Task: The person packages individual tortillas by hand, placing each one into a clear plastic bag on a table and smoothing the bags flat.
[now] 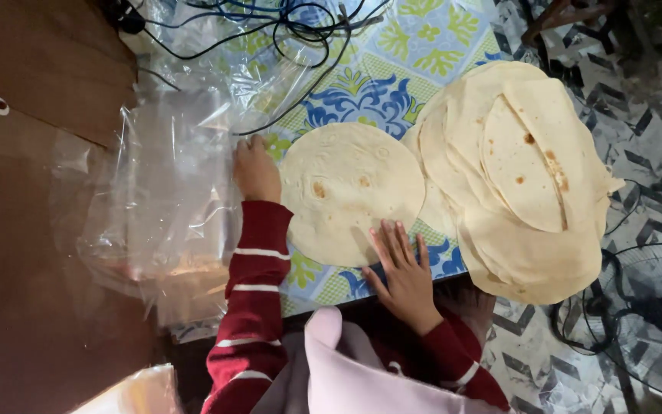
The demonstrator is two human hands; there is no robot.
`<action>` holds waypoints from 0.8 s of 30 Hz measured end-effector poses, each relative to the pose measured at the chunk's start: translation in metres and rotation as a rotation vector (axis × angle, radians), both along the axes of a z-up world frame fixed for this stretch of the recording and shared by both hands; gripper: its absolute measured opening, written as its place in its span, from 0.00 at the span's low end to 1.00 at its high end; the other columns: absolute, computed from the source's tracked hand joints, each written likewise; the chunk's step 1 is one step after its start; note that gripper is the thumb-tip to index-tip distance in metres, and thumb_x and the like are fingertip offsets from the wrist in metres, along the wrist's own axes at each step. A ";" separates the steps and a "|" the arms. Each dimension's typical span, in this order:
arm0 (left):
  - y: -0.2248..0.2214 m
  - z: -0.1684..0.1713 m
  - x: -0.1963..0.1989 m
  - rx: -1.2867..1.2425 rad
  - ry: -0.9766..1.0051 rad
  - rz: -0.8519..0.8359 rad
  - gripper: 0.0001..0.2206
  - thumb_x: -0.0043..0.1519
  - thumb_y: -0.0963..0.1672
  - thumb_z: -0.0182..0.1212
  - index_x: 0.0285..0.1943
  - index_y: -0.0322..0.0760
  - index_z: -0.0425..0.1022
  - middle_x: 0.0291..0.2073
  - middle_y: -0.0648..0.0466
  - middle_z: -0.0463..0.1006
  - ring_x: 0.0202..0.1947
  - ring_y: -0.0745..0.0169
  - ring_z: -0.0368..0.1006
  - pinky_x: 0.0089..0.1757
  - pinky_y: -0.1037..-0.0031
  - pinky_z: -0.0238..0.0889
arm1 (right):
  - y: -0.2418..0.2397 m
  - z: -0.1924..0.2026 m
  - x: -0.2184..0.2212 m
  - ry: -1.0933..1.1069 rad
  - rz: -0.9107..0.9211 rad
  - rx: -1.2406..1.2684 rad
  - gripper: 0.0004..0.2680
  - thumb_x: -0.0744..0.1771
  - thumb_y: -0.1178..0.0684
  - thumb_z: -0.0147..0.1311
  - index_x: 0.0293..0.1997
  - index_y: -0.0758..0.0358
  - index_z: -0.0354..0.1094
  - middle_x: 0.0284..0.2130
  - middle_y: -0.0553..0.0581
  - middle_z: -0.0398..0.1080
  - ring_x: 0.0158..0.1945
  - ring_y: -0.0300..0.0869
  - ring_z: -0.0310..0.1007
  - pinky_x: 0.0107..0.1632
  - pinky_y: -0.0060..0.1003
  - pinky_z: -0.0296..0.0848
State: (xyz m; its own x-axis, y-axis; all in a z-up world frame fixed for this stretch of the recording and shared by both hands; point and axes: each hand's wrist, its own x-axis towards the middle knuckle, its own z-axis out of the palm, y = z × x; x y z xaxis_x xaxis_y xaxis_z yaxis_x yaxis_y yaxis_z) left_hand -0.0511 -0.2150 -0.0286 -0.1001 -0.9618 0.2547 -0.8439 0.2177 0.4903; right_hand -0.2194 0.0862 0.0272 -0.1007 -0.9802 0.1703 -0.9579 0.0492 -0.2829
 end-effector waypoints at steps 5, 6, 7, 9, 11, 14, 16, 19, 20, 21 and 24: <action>0.030 0.040 -0.005 -0.155 0.001 -0.074 0.11 0.60 0.37 0.54 0.49 0.38 0.78 0.44 0.42 0.76 0.48 0.38 0.71 0.46 0.52 0.65 | 0.000 0.004 0.002 0.002 -0.005 -0.023 0.25 0.70 0.37 0.43 0.76 0.53 0.50 0.75 0.59 0.48 0.79 0.51 0.39 0.74 0.55 0.34; 0.048 0.059 -0.009 -0.125 0.244 -0.231 0.09 0.61 0.39 0.56 0.49 0.36 0.77 0.48 0.43 0.77 0.51 0.41 0.72 0.51 0.55 0.66 | -0.001 0.005 0.002 -0.007 -0.004 -0.032 0.25 0.69 0.38 0.44 0.76 0.52 0.50 0.75 0.59 0.48 0.78 0.50 0.39 0.74 0.55 0.34; 0.067 0.076 -0.012 -0.089 0.489 -0.385 0.08 0.63 0.40 0.57 0.50 0.33 0.75 0.52 0.44 0.78 0.55 0.44 0.74 0.56 0.58 0.66 | -0.001 0.006 0.002 -0.016 -0.002 -0.036 0.25 0.69 0.38 0.45 0.76 0.52 0.50 0.74 0.59 0.49 0.78 0.50 0.40 0.74 0.55 0.34; 0.125 0.103 0.002 0.293 0.789 -0.666 0.19 0.69 0.49 0.47 0.61 0.31 0.70 0.60 0.45 0.75 0.63 0.48 0.69 0.63 0.61 0.59 | 0.001 0.000 -0.002 -0.041 0.003 -0.054 0.25 0.69 0.38 0.45 0.75 0.53 0.50 0.74 0.59 0.49 0.79 0.50 0.40 0.75 0.55 0.35; 0.171 0.133 0.012 0.694 1.073 -0.934 0.32 0.75 0.58 0.36 0.72 0.30 0.65 0.67 0.46 0.72 0.71 0.52 0.64 0.69 0.64 0.52 | 0.003 -0.002 -0.003 -0.068 0.012 -0.072 0.25 0.68 0.38 0.46 0.74 0.53 0.50 0.74 0.59 0.49 0.79 0.50 0.40 0.75 0.55 0.35; 0.219 0.135 0.017 1.567 1.395 -1.738 0.44 0.63 0.58 0.64 0.84 0.42 0.47 0.73 0.50 0.65 0.72 0.61 0.60 0.70 0.70 0.50 | 0.000 0.002 -0.001 -0.066 0.023 -0.086 0.25 0.68 0.39 0.48 0.74 0.54 0.50 0.74 0.60 0.49 0.78 0.50 0.41 0.75 0.56 0.37; 0.249 0.071 0.015 1.000 0.652 -1.977 0.46 0.54 0.56 0.69 0.79 0.30 0.56 0.69 0.43 0.67 0.69 0.56 0.65 0.66 0.69 0.60 | -0.001 0.005 0.001 -0.029 0.005 -0.079 0.26 0.68 0.40 0.49 0.76 0.53 0.49 0.74 0.60 0.49 0.78 0.50 0.44 0.74 0.57 0.40; 0.306 0.033 -0.001 1.062 0.934 -1.823 0.24 0.66 0.48 0.66 0.71 0.41 0.68 0.62 0.46 0.71 0.65 0.55 0.67 0.65 0.72 0.59 | 0.000 0.005 -0.002 -0.068 0.021 -0.088 0.27 0.68 0.41 0.52 0.76 0.55 0.48 0.74 0.61 0.49 0.77 0.53 0.46 0.73 0.60 0.42; 0.322 0.009 -0.006 1.053 0.936 -1.812 0.24 0.66 0.48 0.66 0.71 0.41 0.68 0.62 0.46 0.71 0.65 0.55 0.67 0.65 0.72 0.59 | 0.001 0.008 -0.005 -0.071 0.034 -0.089 0.27 0.68 0.41 0.52 0.76 0.55 0.48 0.74 0.61 0.49 0.77 0.53 0.46 0.73 0.60 0.42; 0.338 -0.015 -0.011 0.941 0.725 -1.714 0.26 0.58 0.44 0.60 0.69 0.43 0.73 0.56 0.45 0.75 0.60 0.51 0.71 0.63 0.67 0.63 | 0.000 0.010 -0.009 -0.102 0.057 -0.078 0.28 0.67 0.42 0.53 0.75 0.57 0.48 0.74 0.64 0.48 0.76 0.56 0.46 0.72 0.61 0.43; 0.364 -0.071 -0.022 0.826 0.365 -1.493 0.29 0.52 0.41 0.58 0.67 0.48 0.76 0.51 0.44 0.80 0.53 0.43 0.76 0.57 0.60 0.68 | -0.015 0.028 -0.014 -0.108 0.133 -0.055 0.27 0.66 0.45 0.56 0.74 0.59 0.51 0.72 0.69 0.48 0.76 0.61 0.44 0.71 0.62 0.45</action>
